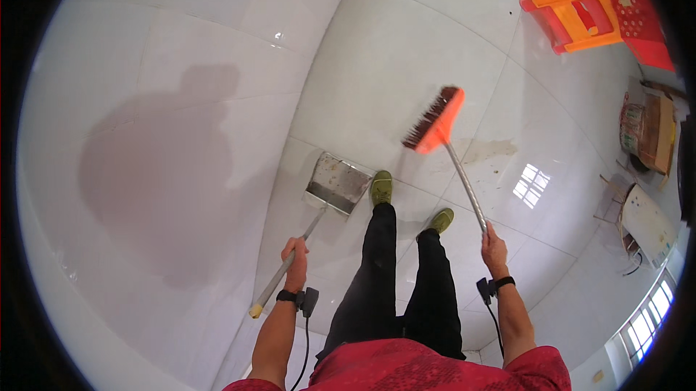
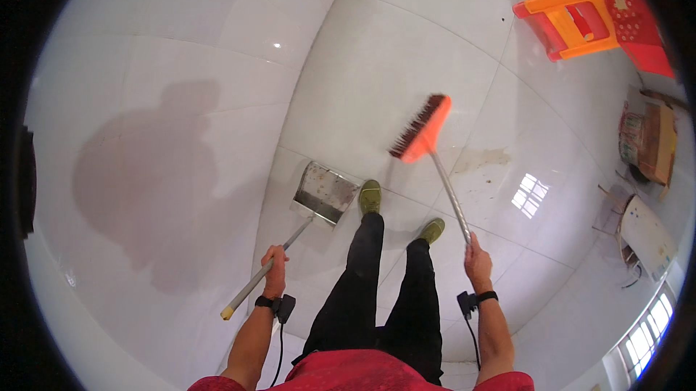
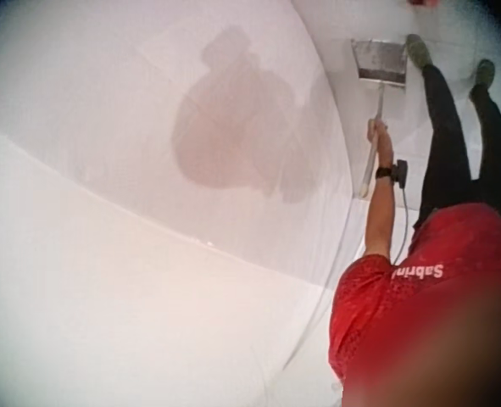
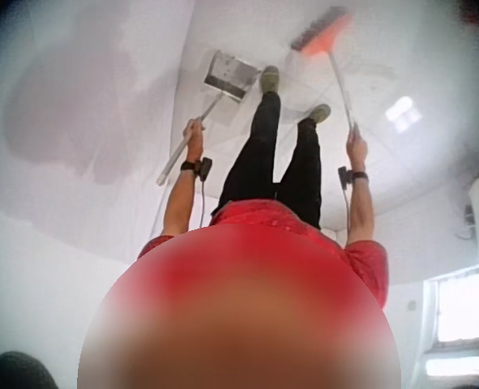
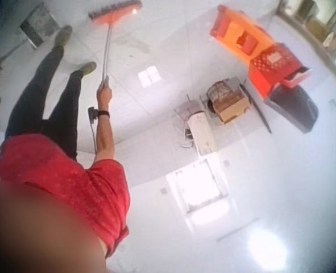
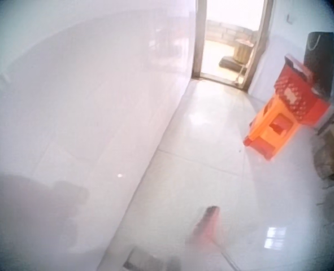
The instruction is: The person is sweeping the floor using a broom and a dustpan.
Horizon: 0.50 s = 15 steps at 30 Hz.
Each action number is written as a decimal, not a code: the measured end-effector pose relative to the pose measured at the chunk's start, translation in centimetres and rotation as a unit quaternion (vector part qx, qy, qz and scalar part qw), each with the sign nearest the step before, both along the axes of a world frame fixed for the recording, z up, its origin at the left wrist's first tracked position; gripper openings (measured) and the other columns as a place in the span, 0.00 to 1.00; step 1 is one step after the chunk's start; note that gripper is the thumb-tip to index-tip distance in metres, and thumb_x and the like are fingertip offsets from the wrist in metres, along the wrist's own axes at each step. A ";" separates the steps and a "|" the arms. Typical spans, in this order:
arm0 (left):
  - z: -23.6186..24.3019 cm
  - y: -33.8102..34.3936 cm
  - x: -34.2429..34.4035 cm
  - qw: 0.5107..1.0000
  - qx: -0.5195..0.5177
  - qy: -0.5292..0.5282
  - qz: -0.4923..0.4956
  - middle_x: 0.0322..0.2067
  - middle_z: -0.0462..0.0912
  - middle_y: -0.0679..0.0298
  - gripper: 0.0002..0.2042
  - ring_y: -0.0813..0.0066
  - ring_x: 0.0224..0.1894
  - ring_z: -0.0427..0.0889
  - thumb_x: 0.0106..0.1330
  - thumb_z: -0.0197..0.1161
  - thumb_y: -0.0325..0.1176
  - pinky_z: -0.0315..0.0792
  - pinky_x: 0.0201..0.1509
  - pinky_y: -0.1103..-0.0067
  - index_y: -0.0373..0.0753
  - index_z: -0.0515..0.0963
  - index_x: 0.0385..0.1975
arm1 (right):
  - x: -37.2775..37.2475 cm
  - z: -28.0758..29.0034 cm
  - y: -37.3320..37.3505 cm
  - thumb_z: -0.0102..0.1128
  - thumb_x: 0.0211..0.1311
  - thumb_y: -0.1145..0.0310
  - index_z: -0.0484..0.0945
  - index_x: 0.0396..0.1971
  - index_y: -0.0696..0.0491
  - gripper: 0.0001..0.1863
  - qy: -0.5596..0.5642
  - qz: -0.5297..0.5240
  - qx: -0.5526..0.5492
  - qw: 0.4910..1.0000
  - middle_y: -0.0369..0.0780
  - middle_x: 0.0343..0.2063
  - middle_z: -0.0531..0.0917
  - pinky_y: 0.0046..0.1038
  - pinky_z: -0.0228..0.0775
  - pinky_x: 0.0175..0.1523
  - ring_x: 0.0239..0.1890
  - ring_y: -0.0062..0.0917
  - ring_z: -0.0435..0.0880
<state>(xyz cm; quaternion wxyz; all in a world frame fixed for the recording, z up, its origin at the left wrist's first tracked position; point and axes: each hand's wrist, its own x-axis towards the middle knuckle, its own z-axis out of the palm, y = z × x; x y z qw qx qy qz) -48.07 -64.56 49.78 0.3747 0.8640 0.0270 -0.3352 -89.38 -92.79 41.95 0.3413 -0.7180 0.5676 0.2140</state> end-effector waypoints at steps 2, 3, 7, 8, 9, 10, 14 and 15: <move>0.2 0.3 0.1 1.000 0.025 0.001 0.005 0.16 0.62 0.71 0.13 0.83 0.21 0.62 0.60 0.51 0.33 0.63 0.28 0.82 0.39 0.62 0.14 | 4.4 -2.0 -0.4 0.48 0.60 0.63 0.64 0.56 0.42 0.22 -0.059 -0.005 0.014 0.998 0.52 0.21 0.77 0.45 0.66 0.30 0.24 0.47 0.77; 0.7 0.3 0.1 1.000 0.027 0.002 0.005 0.16 0.62 0.71 0.13 0.83 0.21 0.62 0.60 0.51 0.33 0.63 0.28 0.82 0.39 0.62 0.14 | 7.9 -3.3 -1.2 0.47 0.60 0.63 0.63 0.57 0.42 0.22 -0.093 0.016 0.012 0.995 0.52 0.22 0.77 0.45 0.66 0.31 0.25 0.47 0.77; 1.0 -0.4 0.1 0.999 0.034 0.003 -0.007 0.16 0.62 0.71 0.13 0.84 0.22 0.61 0.61 0.51 0.32 0.59 0.28 0.82 0.38 0.62 0.14 | 23.1 -10.9 -5.5 0.45 0.61 0.61 0.63 0.54 0.44 0.20 -0.185 0.064 -0.019 0.981 0.51 0.24 0.78 0.47 0.67 0.33 0.27 0.48 0.77; 0.8 0.0 -0.3 1.000 0.020 -0.004 -0.004 0.16 0.63 0.70 0.13 0.85 0.22 0.59 0.61 0.50 0.31 0.57 0.27 0.83 0.39 0.62 0.14 | 26.9 -12.0 -6.9 0.45 0.61 0.62 0.64 0.52 0.44 0.19 -0.187 0.065 -0.008 0.980 0.50 0.26 0.79 0.47 0.68 0.35 0.30 0.47 0.78; 1.1 -0.3 -0.4 1.000 0.018 -0.003 -0.006 0.16 0.63 0.70 0.13 0.85 0.22 0.59 0.61 0.50 0.31 0.57 0.27 0.83 0.39 0.62 0.14 | 30.0 -13.4 -8.3 0.44 0.61 0.62 0.65 0.51 0.44 0.18 -0.195 0.074 -0.018 0.978 0.50 0.28 0.79 0.46 0.68 0.36 0.32 0.46 0.78; 1.4 -1.0 -0.8 0.999 0.024 -0.006 -0.027 0.16 0.63 0.71 0.13 0.85 0.22 0.59 0.61 0.51 0.31 0.57 0.27 0.83 0.38 0.62 0.15 | 32.0 -14.8 -10.3 0.44 0.61 0.62 0.66 0.50 0.45 0.17 -0.201 0.085 -0.032 0.975 0.49 0.30 0.79 0.46 0.69 0.38 0.35 0.45 0.78; 0.8 -0.1 -1.6 0.999 0.014 -0.018 -0.031 0.17 0.62 0.71 0.13 0.85 0.23 0.59 0.62 0.51 0.31 0.57 0.28 0.83 0.38 0.62 0.16 | 34.4 -18.1 -16.9 0.38 0.62 0.60 0.68 0.49 0.46 0.17 -0.138 0.110 -0.030 0.984 0.46 0.36 0.80 0.43 0.69 0.43 0.41 0.43 0.77; 0.8 -0.1 -1.7 0.999 0.019 -0.015 -0.031 0.17 0.62 0.71 0.13 0.85 0.23 0.59 0.62 0.51 0.31 0.57 0.28 0.83 0.38 0.62 0.16 | 33.1 -18.2 -17.4 0.38 0.62 0.60 0.68 0.49 0.47 0.17 -0.137 0.101 -0.042 0.984 0.46 0.36 0.80 0.43 0.69 0.43 0.41 0.43 0.77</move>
